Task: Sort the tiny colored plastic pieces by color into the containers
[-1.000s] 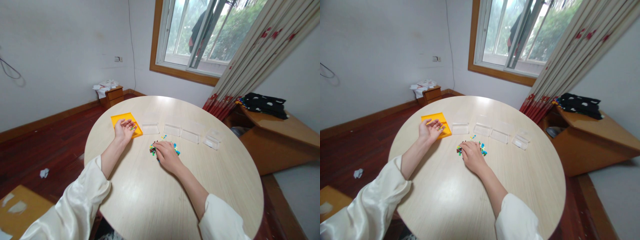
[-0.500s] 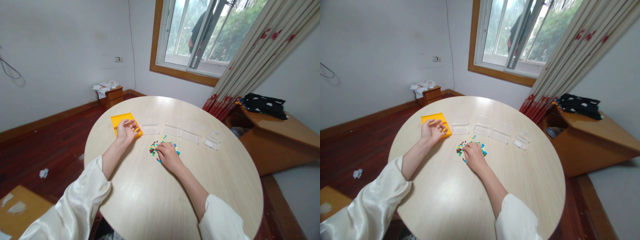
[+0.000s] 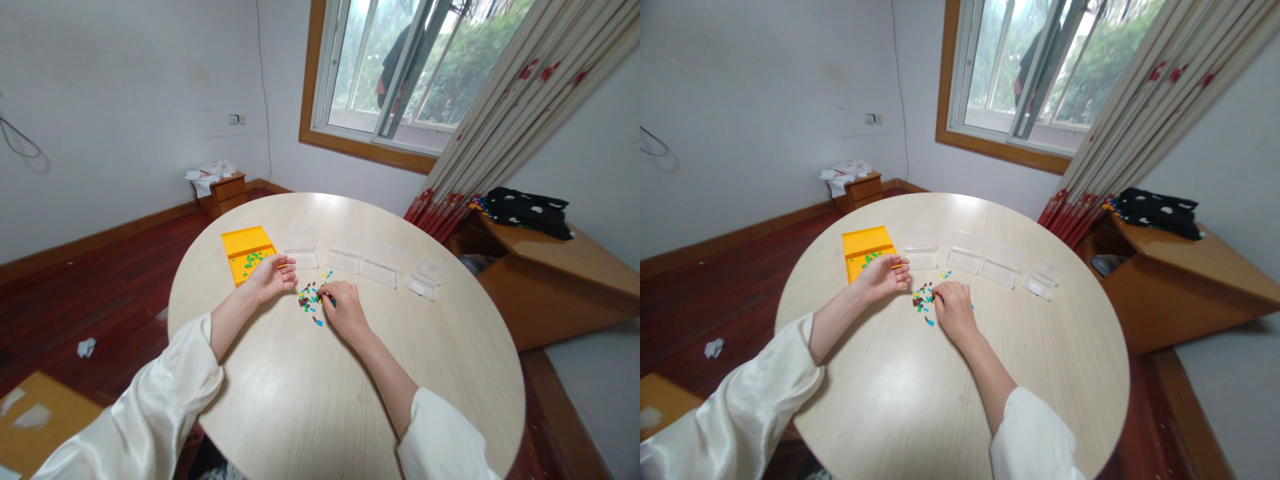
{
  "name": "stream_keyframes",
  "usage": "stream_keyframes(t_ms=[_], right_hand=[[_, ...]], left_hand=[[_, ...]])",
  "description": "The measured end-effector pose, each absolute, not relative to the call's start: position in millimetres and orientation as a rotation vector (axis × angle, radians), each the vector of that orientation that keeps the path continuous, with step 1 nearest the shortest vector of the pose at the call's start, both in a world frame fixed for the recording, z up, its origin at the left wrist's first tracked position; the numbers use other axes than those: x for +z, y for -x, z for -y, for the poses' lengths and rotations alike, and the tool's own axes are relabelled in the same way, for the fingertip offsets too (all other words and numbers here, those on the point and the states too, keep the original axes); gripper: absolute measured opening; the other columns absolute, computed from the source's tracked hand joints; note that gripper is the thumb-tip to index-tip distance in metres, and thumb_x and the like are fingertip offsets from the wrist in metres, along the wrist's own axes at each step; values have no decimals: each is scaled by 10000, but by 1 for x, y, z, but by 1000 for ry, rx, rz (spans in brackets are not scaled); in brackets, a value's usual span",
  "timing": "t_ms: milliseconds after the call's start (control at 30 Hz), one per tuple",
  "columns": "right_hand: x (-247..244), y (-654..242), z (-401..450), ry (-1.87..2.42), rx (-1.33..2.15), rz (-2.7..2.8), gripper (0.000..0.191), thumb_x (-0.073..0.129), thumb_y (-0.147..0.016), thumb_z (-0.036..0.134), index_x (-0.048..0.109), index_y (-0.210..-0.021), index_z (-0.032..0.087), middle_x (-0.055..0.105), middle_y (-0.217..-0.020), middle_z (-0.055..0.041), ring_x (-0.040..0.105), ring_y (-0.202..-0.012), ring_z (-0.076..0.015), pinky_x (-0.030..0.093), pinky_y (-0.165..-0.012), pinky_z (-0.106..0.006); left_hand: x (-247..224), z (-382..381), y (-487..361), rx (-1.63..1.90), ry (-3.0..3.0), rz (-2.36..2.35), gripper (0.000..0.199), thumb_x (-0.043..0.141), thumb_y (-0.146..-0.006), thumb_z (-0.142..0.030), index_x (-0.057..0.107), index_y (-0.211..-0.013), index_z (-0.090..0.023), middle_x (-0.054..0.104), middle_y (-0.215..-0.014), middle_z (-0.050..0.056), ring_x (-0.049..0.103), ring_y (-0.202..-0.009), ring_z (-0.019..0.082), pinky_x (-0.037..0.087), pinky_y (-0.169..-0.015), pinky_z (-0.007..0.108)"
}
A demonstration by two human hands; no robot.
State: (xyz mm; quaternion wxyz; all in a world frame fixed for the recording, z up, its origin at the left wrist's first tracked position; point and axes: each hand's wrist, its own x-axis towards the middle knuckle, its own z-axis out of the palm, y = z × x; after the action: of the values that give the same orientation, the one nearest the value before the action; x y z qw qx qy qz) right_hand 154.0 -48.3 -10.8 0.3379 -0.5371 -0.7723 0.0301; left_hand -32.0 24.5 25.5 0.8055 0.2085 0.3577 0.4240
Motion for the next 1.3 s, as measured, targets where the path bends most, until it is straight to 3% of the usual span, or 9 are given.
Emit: stream_keyframes(t_ms=[267,633,900,1033,1167,1300], right_hand=[[-11,-150,50,1501,104,2115,97,574,-822,160,667,-822,190,652,-893,-59,546,-906,-201,317,-791,-342],[-11,-154,48,1466,65,2024,160,498,-889,198,646,-827,190,699,-849,-49,580,-833,-196,335,-767,-338],[-2,-146,51,1215,-58,1949,188,463,-905,200,650,-920,185,698,-843,-63,589,-811,-191,389,-748,-335],[1,-144,51,1141,-18,1987,267,409,-904,151,629,-1047,199,701,-930,-64,592,-866,-190,412,-788,-346],[0,-146,50,1167,-30,1934,283,399,-891,141,628,-1053,183,695,-955,-81,589,-901,-198,412,-809,-356],[-5,-149,49,1289,22,1970,252,424,-879,135,645,-996,172,697,-955,-87,589,-923,-207,390,-819,-367]], left_hand=[[26,-25,32,897,-440,-735,163,436,-802,-150,566,-718,-100,541,-558,42,512,-471,119,488,-500,259],[28,-23,31,812,-480,-775,197,404,-845,-192,555,-741,-118,575,-585,80,582,-543,161,525,-562,301],[31,-14,24,600,-514,-697,313,372,-890,-266,571,-958,-34,670,-787,208,680,-755,257,539,-723,390],[30,-11,19,539,-444,-670,321,349,-899,-230,544,-1063,-35,675,-771,181,684,-770,250,542,-724,389],[29,-14,19,625,-347,-688,288,379,-860,-156,553,-1062,-50,666,-776,167,677,-753,248,542,-749,407],[30,-23,24,937,-277,-763,202,413,-809,-114,583,-909,-69,620,-679,132,627,-616,195,550,-664,330]])
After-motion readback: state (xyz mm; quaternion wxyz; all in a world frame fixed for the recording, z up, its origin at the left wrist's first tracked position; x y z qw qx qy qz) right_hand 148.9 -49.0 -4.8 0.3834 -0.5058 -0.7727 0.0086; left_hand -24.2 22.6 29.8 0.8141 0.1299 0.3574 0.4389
